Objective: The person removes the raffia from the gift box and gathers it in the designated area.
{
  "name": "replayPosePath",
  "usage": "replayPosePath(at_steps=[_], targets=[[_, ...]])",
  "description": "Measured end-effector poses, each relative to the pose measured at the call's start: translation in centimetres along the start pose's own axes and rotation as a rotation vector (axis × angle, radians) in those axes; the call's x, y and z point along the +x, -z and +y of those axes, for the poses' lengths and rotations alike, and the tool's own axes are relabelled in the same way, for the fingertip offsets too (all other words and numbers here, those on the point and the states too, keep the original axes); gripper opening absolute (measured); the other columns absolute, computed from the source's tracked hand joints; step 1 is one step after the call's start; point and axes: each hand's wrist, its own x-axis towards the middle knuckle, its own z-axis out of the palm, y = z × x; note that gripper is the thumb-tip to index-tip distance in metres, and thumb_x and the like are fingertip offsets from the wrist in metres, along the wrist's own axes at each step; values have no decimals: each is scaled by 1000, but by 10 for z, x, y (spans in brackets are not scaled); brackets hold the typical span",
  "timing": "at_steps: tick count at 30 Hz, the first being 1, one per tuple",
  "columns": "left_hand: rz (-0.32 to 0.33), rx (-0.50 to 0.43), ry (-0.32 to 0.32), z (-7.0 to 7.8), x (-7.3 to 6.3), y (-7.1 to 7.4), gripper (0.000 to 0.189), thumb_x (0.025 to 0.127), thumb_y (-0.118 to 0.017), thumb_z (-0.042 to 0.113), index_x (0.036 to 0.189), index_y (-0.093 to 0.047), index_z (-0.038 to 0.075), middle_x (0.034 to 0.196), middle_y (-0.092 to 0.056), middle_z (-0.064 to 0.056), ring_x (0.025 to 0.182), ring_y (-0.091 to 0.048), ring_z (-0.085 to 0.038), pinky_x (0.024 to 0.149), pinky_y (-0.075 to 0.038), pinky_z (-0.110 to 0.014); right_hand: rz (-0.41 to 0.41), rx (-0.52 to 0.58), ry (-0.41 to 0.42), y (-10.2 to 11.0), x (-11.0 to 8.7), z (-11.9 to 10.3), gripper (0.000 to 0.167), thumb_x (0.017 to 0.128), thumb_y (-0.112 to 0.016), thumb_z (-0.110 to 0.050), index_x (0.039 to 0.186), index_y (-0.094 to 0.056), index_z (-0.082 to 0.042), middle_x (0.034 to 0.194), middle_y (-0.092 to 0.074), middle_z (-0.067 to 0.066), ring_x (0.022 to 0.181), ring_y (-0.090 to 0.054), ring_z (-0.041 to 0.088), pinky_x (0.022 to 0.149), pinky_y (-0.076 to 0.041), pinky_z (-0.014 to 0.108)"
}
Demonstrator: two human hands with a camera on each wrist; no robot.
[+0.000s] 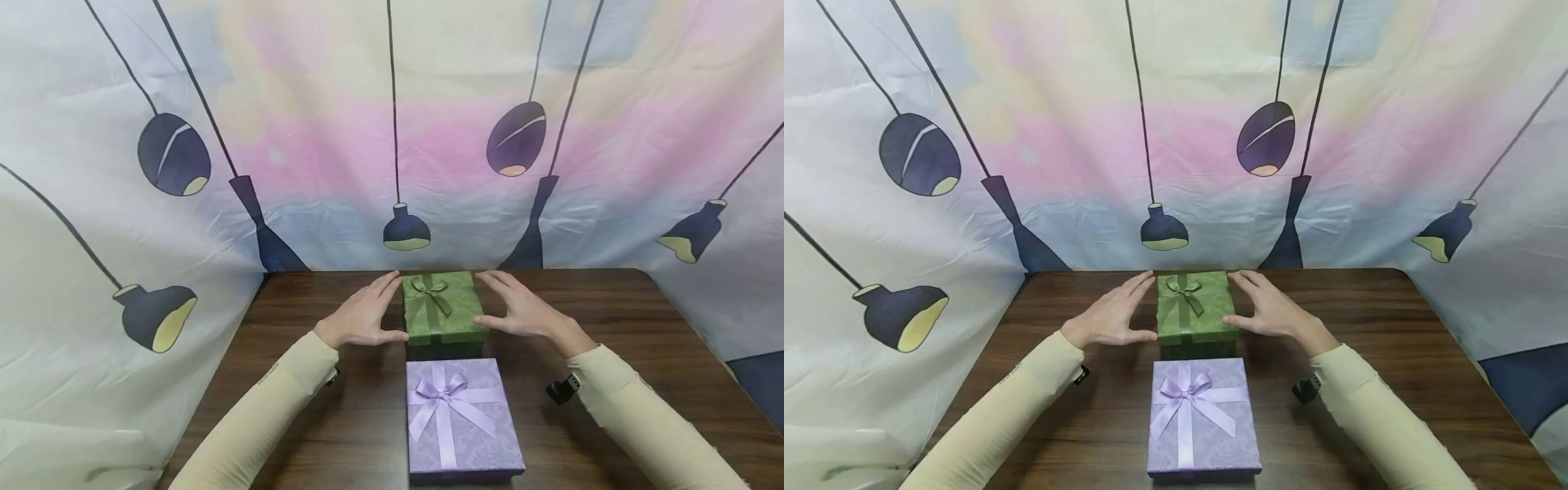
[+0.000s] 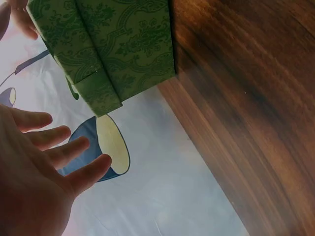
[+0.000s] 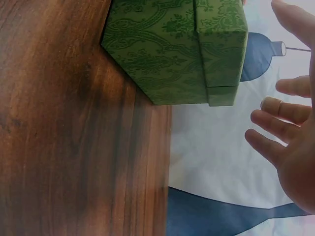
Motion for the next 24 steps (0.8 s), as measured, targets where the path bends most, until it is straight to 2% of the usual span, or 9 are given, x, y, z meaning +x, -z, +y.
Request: replayPosePath(at_steps=[11, 17, 24], targets=[[1, -116, 0, -2, 0, -9, 111, 80, -63, 69, 153, -20, -2, 160, -19, -19, 147, -23, -31, 118, -29, -44, -15, 35, -42, -5, -2, 3, 88, 82, -74, -46, 149, -37, -3, 149, -38, 22, 137, -37, 40, 108, -36, 60], [-3, -181, 15, -2, 0, -11, 110, 81, -64, 67, 154, -18, -1, 161, -17, -18, 148, -20, -30, 119, -26, -43, -21, 56, -55, -7, -2, 3, 87, 83, -73, -46, 150, -36, -4, 150, -38, 21, 137, -37, 40, 107, -36, 60], [-15, -215, 34, -2, 1, -15, 110, 81, -65, 65, 155, -16, -1, 161, -17, -18, 148, -20, -31, 119, -26, -43, -25, 66, -56, -13, -2, 6, 84, 85, -71, -45, 149, -37, -3, 149, -38, 22, 136, -38, 41, 108, -36, 61]])
